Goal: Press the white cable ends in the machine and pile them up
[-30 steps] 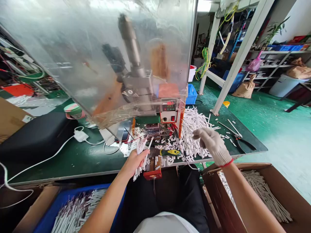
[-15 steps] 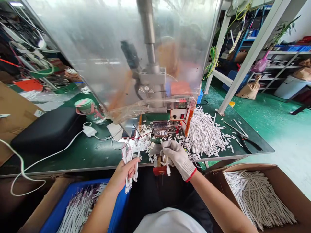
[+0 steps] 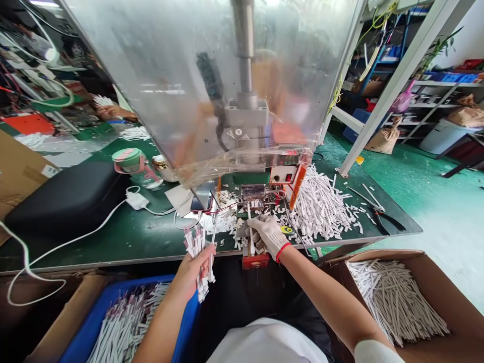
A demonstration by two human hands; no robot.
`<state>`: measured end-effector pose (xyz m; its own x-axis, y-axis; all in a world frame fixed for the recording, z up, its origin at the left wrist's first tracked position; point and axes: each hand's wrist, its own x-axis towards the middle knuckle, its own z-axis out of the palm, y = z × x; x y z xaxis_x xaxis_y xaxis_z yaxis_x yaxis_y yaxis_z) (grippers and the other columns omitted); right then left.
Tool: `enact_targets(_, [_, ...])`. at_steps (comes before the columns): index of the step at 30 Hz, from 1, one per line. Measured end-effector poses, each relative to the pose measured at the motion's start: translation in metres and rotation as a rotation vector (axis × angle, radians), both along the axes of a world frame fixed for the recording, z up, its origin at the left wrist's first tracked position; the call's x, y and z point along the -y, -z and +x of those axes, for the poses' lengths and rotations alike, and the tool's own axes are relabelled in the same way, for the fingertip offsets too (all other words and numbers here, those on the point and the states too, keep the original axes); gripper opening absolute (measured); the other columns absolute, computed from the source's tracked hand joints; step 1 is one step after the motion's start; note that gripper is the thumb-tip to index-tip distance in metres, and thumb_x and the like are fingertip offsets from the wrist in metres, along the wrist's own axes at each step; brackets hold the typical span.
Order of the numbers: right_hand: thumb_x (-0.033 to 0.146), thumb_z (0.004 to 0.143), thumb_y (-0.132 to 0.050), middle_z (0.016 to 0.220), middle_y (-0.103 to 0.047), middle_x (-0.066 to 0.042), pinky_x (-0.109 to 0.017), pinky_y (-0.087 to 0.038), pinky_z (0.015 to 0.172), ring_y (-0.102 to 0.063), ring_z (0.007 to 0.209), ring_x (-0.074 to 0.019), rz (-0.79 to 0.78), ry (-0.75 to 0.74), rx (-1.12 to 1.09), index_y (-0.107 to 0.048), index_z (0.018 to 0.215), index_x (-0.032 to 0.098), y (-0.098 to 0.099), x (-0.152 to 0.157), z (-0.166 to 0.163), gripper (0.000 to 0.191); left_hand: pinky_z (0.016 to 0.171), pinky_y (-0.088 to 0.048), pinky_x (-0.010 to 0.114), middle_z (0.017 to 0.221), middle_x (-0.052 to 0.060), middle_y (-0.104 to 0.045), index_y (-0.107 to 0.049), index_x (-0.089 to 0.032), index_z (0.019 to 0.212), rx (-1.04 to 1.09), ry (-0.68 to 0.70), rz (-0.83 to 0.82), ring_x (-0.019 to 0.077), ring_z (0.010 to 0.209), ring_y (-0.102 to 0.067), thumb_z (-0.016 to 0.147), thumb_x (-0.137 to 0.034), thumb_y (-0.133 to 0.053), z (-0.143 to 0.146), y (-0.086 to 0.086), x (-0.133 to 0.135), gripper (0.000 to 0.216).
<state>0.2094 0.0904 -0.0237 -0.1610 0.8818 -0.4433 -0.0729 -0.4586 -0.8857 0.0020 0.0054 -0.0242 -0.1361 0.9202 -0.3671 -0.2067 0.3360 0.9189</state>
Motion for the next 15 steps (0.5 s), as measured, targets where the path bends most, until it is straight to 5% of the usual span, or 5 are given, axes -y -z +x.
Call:
enact_targets(8, [0.039, 0.079, -0.065, 0.058, -0.066, -0.003, -0.017, -0.032, 0.028, -0.048, 0.033, -0.0074, -0.009, 0.056, 0.009, -0.054, 0.069, 0.018, -0.012, -0.01, -0.009, 0.026, 0.037, -0.026, 0.017, 0.043, -0.007, -0.043, -0.056, -0.017, 0.057, 0.041, -0.004, -0.034, 0.0041, 0.037, -0.033, 0.065, -0.057, -0.082, -0.001, 0.0, 0.002, 0.048])
enact_targets(15, [0.039, 0.082, -0.065, 0.058, -0.065, -0.004, -0.02, -0.033, 0.03, -0.047, 0.034, -0.0082, -0.035, 0.05, -0.016, -0.052, 0.069, 0.019, -0.01, -0.012, -0.01, 0.027, 0.037, -0.027, 0.02, 0.039, -0.004, -0.04, -0.054, -0.018, 0.049, -0.068, 0.148, -0.004, 0.0066, 0.035, -0.032, 0.076, -0.062, -0.07, -0.001, -0.002, 0.002, 0.054])
